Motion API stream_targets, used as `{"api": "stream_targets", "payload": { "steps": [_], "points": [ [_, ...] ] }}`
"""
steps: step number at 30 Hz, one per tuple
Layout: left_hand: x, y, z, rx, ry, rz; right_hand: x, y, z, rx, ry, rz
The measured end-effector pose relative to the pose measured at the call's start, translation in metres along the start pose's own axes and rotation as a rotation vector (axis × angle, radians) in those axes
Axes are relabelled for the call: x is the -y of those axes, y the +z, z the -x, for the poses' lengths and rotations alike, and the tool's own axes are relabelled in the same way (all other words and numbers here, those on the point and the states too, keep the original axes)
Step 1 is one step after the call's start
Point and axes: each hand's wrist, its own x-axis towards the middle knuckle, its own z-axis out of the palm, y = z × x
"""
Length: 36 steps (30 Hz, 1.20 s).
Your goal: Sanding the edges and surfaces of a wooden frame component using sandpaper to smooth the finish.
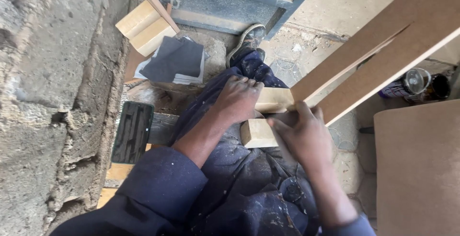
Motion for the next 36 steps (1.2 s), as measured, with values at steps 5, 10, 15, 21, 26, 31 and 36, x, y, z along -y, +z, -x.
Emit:
{"api": "stream_targets", "payload": {
  "steps": [5,10,15,21,26,31,36],
  "points": [
    [0.006,0.008,0.003,-0.024,0.008,0.027,0.006,0.003,-0.004,0.012,-0.045,-0.142],
    [-0.002,-0.003,0.008,-0.098,0.014,0.032,0.000,0.002,0.010,0.051,0.050,-0.154],
    [0.003,0.008,0.005,-0.160,0.045,0.051,0.017,0.008,-0.006,0.048,-0.040,-0.167],
    [0.008,0.021,0.002,-0.236,0.069,0.027,0.021,-0.019,0.035,0.110,-0.071,-0.430],
    [-0.002,0.006,0.006,-0.204,0.050,-0.007,0.020,0.000,0.020,0.098,-0.019,-0.169],
    [0.004,0.017,0.006,-0.201,0.032,0.012,0.023,-0.004,0.039,0.134,0.032,-0.214],
    [0.005,0.016,0.003,-0.228,0.050,-0.033,0.046,-0.002,0.034,0.082,-0.018,-0.176]
  ]
}}
